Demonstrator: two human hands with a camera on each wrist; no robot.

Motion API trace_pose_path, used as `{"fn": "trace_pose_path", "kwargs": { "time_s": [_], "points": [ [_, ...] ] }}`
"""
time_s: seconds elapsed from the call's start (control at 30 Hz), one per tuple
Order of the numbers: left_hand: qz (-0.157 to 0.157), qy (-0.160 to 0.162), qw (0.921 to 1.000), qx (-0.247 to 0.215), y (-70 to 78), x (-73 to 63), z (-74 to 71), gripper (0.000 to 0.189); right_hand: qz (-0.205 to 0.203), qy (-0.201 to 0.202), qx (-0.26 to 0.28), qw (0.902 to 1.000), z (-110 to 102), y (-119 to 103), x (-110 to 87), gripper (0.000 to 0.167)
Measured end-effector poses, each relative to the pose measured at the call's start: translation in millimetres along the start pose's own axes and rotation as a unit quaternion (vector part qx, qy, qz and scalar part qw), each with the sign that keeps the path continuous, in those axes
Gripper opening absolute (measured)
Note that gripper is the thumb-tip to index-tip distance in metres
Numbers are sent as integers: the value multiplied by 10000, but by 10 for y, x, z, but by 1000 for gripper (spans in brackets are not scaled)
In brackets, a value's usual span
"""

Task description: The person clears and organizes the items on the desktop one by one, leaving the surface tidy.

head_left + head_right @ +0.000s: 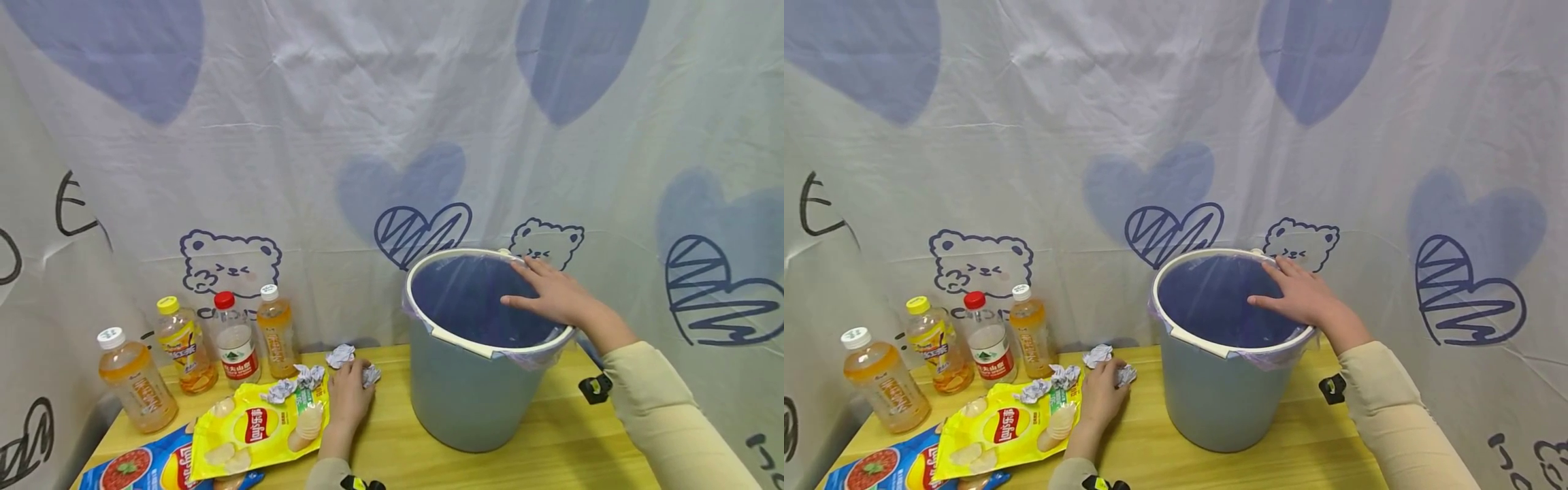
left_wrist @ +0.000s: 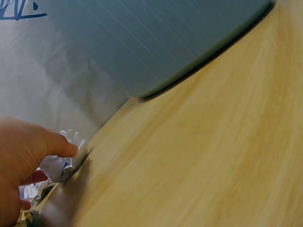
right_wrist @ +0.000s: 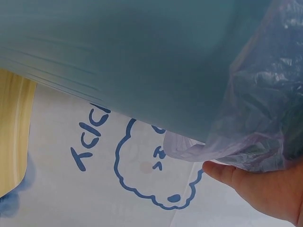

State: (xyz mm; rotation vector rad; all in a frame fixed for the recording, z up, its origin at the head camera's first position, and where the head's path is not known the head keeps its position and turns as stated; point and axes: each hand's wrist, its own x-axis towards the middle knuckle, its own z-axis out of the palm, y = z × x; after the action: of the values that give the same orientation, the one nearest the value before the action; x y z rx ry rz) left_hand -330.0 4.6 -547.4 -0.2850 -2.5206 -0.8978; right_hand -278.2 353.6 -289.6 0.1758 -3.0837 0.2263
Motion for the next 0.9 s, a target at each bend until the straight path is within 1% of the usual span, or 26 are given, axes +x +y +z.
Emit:
{"fn": "trace_pose_path", "kwargs": {
  "time_s": [0.2,0.47,0.57,0.7,0.9],
  "points": [
    [83,221,9997,54,-30,10,-27,28,14,-29,58,10000,-7,-1,8,92],
    [20,219,9997,58,-75,20,-71,23,6,-51,86,10000,-4,-5,-6,92],
    [35,288,9996,-5,-82,29,-105,23,2,-43,88,10000,-3,-7,-5,93],
    [-40,348,9993,-90,-79,49,-169,24,4,-26,71,10000,-1,-11,-1,93],
    [-288,358,9986,-279,-72,97,-271,22,-14,1,103,9999,3,-7,-5,93]
  ]
}}
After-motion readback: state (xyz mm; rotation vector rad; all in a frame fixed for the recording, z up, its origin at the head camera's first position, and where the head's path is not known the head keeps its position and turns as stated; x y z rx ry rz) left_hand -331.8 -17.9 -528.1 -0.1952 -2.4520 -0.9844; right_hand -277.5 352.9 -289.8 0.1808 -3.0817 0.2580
